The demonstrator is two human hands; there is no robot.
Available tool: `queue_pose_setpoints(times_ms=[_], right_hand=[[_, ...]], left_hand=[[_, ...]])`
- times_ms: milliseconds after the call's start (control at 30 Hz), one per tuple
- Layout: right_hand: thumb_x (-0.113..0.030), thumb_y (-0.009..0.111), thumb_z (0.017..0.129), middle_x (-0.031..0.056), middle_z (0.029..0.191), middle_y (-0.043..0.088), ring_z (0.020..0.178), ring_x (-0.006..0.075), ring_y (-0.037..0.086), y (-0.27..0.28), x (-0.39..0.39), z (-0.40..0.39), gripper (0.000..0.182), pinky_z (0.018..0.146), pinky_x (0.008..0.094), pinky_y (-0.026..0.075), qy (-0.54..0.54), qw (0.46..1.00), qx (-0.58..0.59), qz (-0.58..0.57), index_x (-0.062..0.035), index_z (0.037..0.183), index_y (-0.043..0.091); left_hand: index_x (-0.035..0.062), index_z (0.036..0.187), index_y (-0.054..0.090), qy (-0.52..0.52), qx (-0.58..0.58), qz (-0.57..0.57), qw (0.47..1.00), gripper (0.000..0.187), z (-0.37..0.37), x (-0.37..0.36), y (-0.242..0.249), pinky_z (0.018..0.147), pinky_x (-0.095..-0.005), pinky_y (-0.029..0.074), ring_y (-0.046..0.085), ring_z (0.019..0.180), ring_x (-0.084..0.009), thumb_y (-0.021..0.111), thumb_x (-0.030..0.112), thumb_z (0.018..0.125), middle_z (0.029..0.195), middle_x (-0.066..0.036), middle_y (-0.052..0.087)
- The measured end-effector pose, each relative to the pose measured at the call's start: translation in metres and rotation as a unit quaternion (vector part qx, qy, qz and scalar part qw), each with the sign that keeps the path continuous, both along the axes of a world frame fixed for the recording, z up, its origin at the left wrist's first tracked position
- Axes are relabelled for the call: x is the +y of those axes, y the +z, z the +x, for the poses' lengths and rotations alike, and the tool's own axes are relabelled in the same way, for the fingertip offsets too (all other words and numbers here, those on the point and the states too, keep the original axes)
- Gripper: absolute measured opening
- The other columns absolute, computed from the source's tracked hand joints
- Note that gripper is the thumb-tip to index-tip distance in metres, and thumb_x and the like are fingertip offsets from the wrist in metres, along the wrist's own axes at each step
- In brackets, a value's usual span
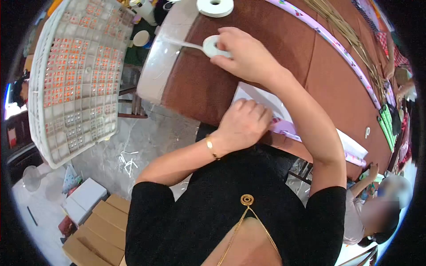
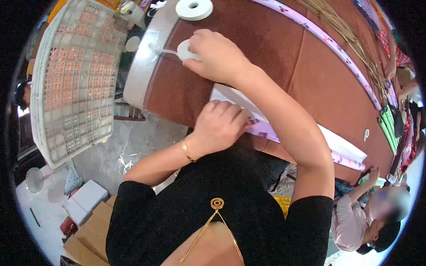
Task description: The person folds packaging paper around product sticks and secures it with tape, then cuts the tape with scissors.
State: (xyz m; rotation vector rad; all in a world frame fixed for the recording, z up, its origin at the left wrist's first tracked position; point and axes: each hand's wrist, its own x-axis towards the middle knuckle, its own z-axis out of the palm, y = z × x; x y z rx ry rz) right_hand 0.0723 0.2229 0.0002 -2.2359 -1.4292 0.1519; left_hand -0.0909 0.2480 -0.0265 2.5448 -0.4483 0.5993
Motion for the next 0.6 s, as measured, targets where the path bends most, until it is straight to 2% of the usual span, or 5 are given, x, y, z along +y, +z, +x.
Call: queue_pose_setpoints(times_ms=[100,167,367,500,600], right_hand=[[-0.018,0.067,0.09,0.0134,0.13,0.062,0.108,0.0129,0.055,0.04,-0.054,-0.004,0.022,0.092,0.0316,0.047,-0.122,0.932,0.339,0.032,0.0011,0.099,0.06],[-0.014,0.056,0.092,0.0194,0.135,0.057,0.117,0.0171,0.053,0.045,-0.097,-0.014,0.019,0.099,0.0336,0.042,-0.104,0.885,0.439,0.115,0.0029,0.098,0.061],[-0.03,0.056,0.085,0.0275,0.136,0.053,0.118,0.0352,0.056,0.05,-0.168,-0.055,0.034,0.103,0.0437,0.039,-0.073,0.927,0.349,0.12,0.0031,0.092,0.061],[-0.04,0.06,0.083,0.0289,0.132,0.055,0.111,0.0357,0.057,0.057,-0.186,-0.066,0.041,0.094,0.042,0.042,-0.058,0.926,0.357,0.111,0.0005,0.086,0.061],[-0.017,0.067,0.076,0.027,0.133,0.055,0.111,0.0386,0.058,0.06,-0.19,-0.061,0.024,0.095,0.0437,0.044,0.026,0.929,0.35,0.12,-0.0004,0.091,0.059]], left_hand=[[0.0072,0.093,0.063,0.013,0.009,-0.02,1.0,0.022,-0.005,0.012,0.007,0.075,-0.0366,0.043,0.055,0.08,-0.0217,0.068,0.025,0.081,0.081,-0.004,0.054],[0.0085,0.097,0.062,0.021,0.045,-0.052,0.997,0.023,-0.008,0.016,0.016,0.086,-0.0393,0.045,0.058,0.089,-0.0231,0.072,0.021,0.079,0.09,-0.005,0.059],[0.0058,0.115,0.063,0.035,0.058,-0.125,0.99,0.037,-0.009,0.021,0.024,0.098,-0.0431,0.044,0.058,0.107,-0.0302,0.072,0.014,0.08,0.115,-0.009,0.063],[0.0007,0.125,0.059,0.049,0.094,-0.233,0.967,0.042,-0.001,0.028,0.04,0.103,-0.0428,0.042,0.054,0.121,-0.0352,0.064,0.007,0.084,0.132,-0.017,0.058],[0.0003,0.128,0.057,-0.004,0.135,-0.253,0.958,0.042,0.011,0.039,0.046,0.11,-0.0438,0.036,0.047,0.131,-0.0366,0.056,0.011,0.087,0.142,-0.018,0.05]])
